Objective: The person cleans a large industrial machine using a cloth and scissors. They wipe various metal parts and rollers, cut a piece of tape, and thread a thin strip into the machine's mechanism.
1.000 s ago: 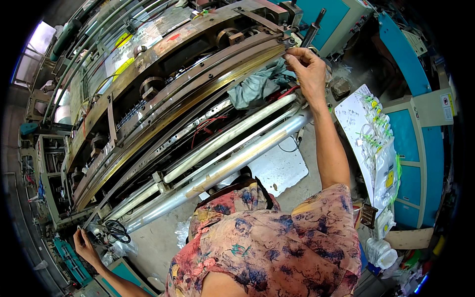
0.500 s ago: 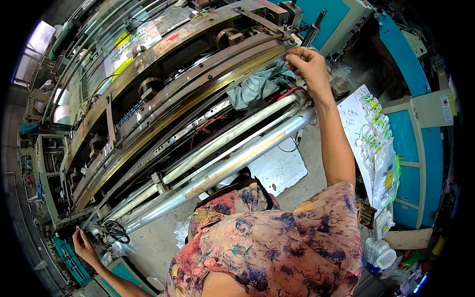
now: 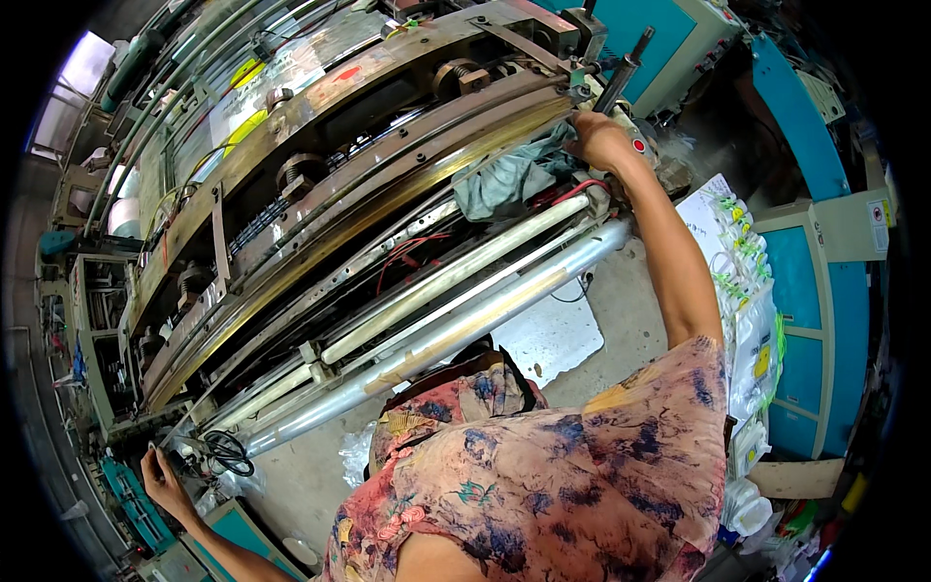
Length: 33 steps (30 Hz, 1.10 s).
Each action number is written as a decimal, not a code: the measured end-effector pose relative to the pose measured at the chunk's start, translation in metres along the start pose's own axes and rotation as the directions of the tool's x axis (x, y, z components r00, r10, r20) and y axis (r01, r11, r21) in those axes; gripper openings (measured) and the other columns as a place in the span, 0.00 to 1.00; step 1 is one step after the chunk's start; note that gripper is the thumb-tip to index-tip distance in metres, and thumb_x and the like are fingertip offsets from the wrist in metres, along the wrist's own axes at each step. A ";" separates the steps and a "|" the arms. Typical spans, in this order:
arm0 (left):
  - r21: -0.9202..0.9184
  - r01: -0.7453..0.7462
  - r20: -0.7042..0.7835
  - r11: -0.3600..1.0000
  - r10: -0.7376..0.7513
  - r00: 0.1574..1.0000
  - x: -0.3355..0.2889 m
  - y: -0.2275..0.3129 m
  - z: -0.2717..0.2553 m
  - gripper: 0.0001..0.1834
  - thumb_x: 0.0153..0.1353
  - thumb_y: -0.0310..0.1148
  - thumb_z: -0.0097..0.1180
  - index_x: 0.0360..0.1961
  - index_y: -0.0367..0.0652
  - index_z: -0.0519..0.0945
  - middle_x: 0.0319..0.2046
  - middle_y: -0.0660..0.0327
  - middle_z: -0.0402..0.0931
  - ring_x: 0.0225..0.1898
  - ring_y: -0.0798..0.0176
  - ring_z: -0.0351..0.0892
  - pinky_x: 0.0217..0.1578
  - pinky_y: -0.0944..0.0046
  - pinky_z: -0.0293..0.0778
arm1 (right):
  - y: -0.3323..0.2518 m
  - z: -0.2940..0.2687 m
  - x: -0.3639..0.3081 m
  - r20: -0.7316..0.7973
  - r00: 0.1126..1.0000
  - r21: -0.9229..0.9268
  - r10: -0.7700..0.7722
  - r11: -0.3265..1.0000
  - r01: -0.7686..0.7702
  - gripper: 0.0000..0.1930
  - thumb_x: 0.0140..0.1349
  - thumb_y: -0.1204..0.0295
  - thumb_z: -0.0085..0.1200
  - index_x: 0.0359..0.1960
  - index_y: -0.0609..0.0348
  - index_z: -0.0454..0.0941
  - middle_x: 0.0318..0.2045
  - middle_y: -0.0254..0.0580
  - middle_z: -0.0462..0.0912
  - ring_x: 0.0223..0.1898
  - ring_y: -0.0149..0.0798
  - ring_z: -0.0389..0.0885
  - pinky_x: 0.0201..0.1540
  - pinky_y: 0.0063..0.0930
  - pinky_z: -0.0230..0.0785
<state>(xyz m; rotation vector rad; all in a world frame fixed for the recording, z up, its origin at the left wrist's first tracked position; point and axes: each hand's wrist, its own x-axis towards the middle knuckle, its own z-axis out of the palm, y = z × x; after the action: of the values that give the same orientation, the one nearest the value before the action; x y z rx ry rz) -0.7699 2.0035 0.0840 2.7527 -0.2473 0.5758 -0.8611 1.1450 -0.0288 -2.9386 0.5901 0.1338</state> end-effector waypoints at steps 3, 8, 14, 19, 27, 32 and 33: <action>-0.010 0.019 0.003 1.000 -0.019 1.000 0.005 -0.002 -0.002 0.15 0.74 0.37 0.55 0.49 0.35 0.80 0.37 0.58 0.80 0.38 0.66 0.77 0.42 0.64 0.74 | 0.035 0.034 0.036 0.287 0.930 -0.207 -0.228 0.934 0.292 0.14 0.56 0.67 0.60 0.44 0.56 0.85 0.46 0.55 0.83 0.50 0.54 0.82 0.53 0.42 0.74; -0.028 -0.004 -0.006 1.000 0.004 1.000 0.004 -0.002 -0.001 0.15 0.74 0.38 0.55 0.49 0.35 0.80 0.38 0.58 0.81 0.40 0.65 0.78 0.44 0.61 0.75 | 0.027 0.029 0.044 0.313 0.948 -0.128 -0.062 0.986 0.107 0.13 0.57 0.67 0.59 0.41 0.60 0.86 0.39 0.55 0.85 0.41 0.54 0.84 0.47 0.43 0.75; -0.011 0.040 0.010 0.999 -0.040 0.999 0.003 -0.004 -0.002 0.14 0.74 0.37 0.56 0.48 0.35 0.81 0.40 0.57 0.82 0.41 0.64 0.79 0.45 0.62 0.74 | 0.017 -0.041 -0.027 -0.120 0.964 0.340 0.237 0.922 -0.185 0.23 0.53 0.56 0.70 0.40 0.65 0.83 0.37 0.58 0.86 0.44 0.56 0.85 0.47 0.41 0.76; -0.030 0.015 -0.001 0.999 -0.015 1.000 0.007 -0.025 0.005 0.15 0.74 0.37 0.56 0.48 0.34 0.81 0.40 0.58 0.82 0.42 0.65 0.79 0.46 0.63 0.74 | 0.047 -0.041 -0.069 -0.426 0.838 0.455 0.341 0.881 -0.127 0.21 0.56 0.58 0.68 0.39 0.66 0.81 0.35 0.53 0.86 0.39 0.51 0.85 0.44 0.38 0.74; -0.042 0.005 -0.014 0.999 -0.006 1.000 0.011 -0.017 0.004 0.15 0.73 0.37 0.56 0.47 0.34 0.81 0.38 0.59 0.82 0.39 0.67 0.78 0.43 0.64 0.74 | -0.037 -0.068 -0.126 -0.553 0.769 0.446 0.322 0.893 -0.054 0.17 0.61 0.60 0.63 0.44 0.59 0.79 0.30 0.53 0.84 0.33 0.51 0.85 0.38 0.38 0.74; -0.045 0.002 -0.001 0.999 -0.002 1.000 0.008 -0.016 0.004 0.14 0.73 0.37 0.56 0.47 0.34 0.81 0.37 0.60 0.82 0.37 0.68 0.76 0.41 0.65 0.73 | -0.083 -0.062 -0.113 -0.569 0.790 0.464 0.228 0.882 0.079 0.17 0.61 0.62 0.63 0.47 0.58 0.79 0.31 0.53 0.86 0.31 0.55 0.86 0.35 0.41 0.76; -0.050 0.007 0.001 0.999 -0.007 1.000 0.007 -0.015 0.006 0.14 0.74 0.37 0.56 0.47 0.35 0.81 0.37 0.60 0.81 0.37 0.68 0.76 0.41 0.66 0.73 | -0.091 -0.061 -0.109 -0.573 0.793 0.465 0.205 0.879 0.109 0.15 0.62 0.65 0.63 0.45 0.59 0.79 0.31 0.54 0.85 0.32 0.56 0.86 0.36 0.41 0.76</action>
<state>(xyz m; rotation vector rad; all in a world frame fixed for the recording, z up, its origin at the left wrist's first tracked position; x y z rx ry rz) -0.7581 2.0153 0.0776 2.7045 -0.2489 0.5590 -0.9225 1.2597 0.0550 -2.4237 0.6534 -0.8715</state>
